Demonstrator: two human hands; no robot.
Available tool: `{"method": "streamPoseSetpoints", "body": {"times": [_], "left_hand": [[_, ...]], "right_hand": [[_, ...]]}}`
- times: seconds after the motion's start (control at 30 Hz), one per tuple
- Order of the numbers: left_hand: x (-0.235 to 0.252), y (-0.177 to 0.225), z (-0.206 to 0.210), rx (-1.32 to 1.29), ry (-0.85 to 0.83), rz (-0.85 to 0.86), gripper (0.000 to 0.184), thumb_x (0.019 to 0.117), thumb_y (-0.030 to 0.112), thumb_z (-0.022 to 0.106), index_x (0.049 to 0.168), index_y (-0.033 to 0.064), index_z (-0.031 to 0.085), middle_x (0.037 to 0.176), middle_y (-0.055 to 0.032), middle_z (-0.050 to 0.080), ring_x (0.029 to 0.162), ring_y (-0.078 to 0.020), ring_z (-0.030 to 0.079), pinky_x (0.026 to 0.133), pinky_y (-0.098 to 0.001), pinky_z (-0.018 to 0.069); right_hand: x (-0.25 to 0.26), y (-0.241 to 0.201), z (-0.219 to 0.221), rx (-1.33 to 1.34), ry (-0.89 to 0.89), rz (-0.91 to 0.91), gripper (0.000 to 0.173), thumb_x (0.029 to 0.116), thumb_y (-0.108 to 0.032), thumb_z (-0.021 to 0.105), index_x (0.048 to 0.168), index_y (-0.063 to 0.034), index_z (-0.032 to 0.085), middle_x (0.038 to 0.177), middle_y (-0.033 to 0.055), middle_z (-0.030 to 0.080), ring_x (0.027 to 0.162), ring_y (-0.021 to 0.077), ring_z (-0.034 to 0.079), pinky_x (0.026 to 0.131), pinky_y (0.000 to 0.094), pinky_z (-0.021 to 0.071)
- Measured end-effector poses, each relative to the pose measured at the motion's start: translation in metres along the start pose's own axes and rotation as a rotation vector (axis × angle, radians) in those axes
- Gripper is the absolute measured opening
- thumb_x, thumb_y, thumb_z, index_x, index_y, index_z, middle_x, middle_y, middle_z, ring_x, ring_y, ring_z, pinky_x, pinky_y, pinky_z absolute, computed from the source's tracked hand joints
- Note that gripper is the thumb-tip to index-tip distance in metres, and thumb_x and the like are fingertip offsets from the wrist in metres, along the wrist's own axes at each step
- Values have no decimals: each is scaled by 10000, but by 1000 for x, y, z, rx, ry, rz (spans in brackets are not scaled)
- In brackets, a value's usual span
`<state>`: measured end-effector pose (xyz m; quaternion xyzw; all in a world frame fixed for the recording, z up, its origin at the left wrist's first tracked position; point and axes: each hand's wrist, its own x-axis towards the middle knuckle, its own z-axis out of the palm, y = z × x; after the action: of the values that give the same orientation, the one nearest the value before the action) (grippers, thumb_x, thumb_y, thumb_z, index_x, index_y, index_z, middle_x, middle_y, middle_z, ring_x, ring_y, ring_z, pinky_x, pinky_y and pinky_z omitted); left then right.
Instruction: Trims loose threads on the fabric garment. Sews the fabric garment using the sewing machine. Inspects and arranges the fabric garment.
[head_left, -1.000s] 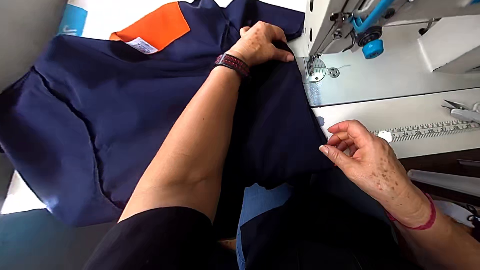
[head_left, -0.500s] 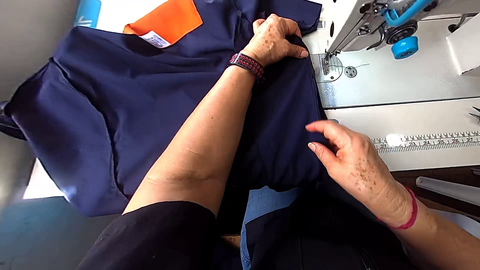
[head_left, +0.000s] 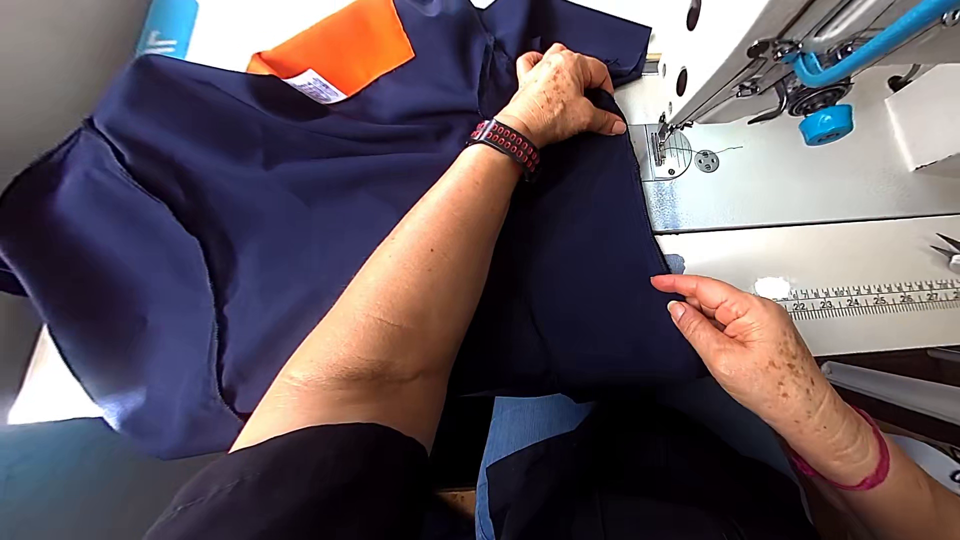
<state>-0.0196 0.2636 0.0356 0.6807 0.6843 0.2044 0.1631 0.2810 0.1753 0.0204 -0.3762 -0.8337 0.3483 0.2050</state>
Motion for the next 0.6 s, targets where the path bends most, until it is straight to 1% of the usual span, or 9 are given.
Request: {"method": "streamPoseSetpoints", "body": {"times": [0.07, 0.13, 0.17, 0.2, 0.23, 0.33, 0.43, 0.53, 0.6], "left_hand": [[1, 0, 0, 9, 1, 3, 388, 856, 408, 783, 1040, 67, 762, 1100, -149, 708, 1229, -347, 547, 1085, -643, 231], [3, -1, -1, 16, -1, 12, 390, 859, 410, 781, 1042, 66, 761, 1097, -151, 710, 1227, -352, 553, 1085, -651, 232], [3, -1, 0, 19, 0, 18, 395, 860, 412, 778, 1045, 63, 762, 1092, -155, 711, 1222, -357, 558, 1081, -654, 238], [3, -1, 0, 21, -2, 22, 397, 862, 411, 776, 1047, 60, 760, 1092, -158, 709, 1220, -361, 557, 1077, -655, 240], [2, -1, 0, 24, -5, 23, 396, 862, 411, 776, 1045, 60, 760, 1091, -157, 710, 1217, -360, 557, 1072, -654, 244], [1, -2, -1, 6, 7, 26, 393, 842, 398, 798, 1027, 53, 762, 1076, -164, 711, 1206, -362, 567, 1075, -660, 245], [6, -4, -3, -37, 11, 40, 367, 784, 381, 843, 970, 71, 780, 998, -143, 722, 1099, -326, 618, 1023, -670, 302], [14, 2, -4, -34, 14, 63, 239, 844, 307, 787, 877, 72, 762, 916, -121, 719, 983, -299, 653, 912, -672, 372], [14, 17, -4, 43, 4, 71, 253, 901, 279, 744, 892, 27, 748, 977, -178, 713, 1070, -376, 634, 922, -689, 363]], "right_hand": [[3, 0, 0, -307, 81, -180, 312, 891, -155, 552, 1060, -116, 811, 750, -17, 656, 607, 74, 581, 504, 225, 450], [14, 3, -8, -483, 56, -367, 261, 897, -233, 631, 1048, -113, 806, 1053, 108, 675, 931, 301, 630, 688, 421, 500], [25, 6, -15, -517, -16, -447, 337, 903, -303, 660, 1154, -104, 767, 1337, 164, 631, 1196, 409, 580, 849, 537, 491], [38, 13, -22, -533, -98, -536, 506, 891, -397, 674, 1298, -97, 698, 1536, 174, 503, 1392, 461, 452, 979, 620, 429], [53, 21, -28, -546, -180, -622, 687, 888, -538, 628, 1422, -106, 612, 1626, 146, 399, 1496, 455, 325, 1079, 668, 343], [84, 43, -34, -534, -327, -745, 966, 844, -809, 438, 1516, -120, 524, 1624, 67, 421, 1545, 443, 227, 1128, 766, 171], [72, 51, -37, -536, -304, -705, 985, 830, -853, 397, 1508, -154, 540, 1604, 23, 458, 1545, 409, 253, 1124, 773, 190], [45, 60, -43, -529, -245, -667, 935, 842, -838, 404, 1494, -187, 562, 1592, -10, 476, 1538, 406, 272, 1100, 785, 219], [33, 65, -43, -529, -196, -653, 914, 857, -841, 369, 1487, -210, 571, 1579, -35, 492, 1539, 397, 275, 1102, 779, 214]]}}
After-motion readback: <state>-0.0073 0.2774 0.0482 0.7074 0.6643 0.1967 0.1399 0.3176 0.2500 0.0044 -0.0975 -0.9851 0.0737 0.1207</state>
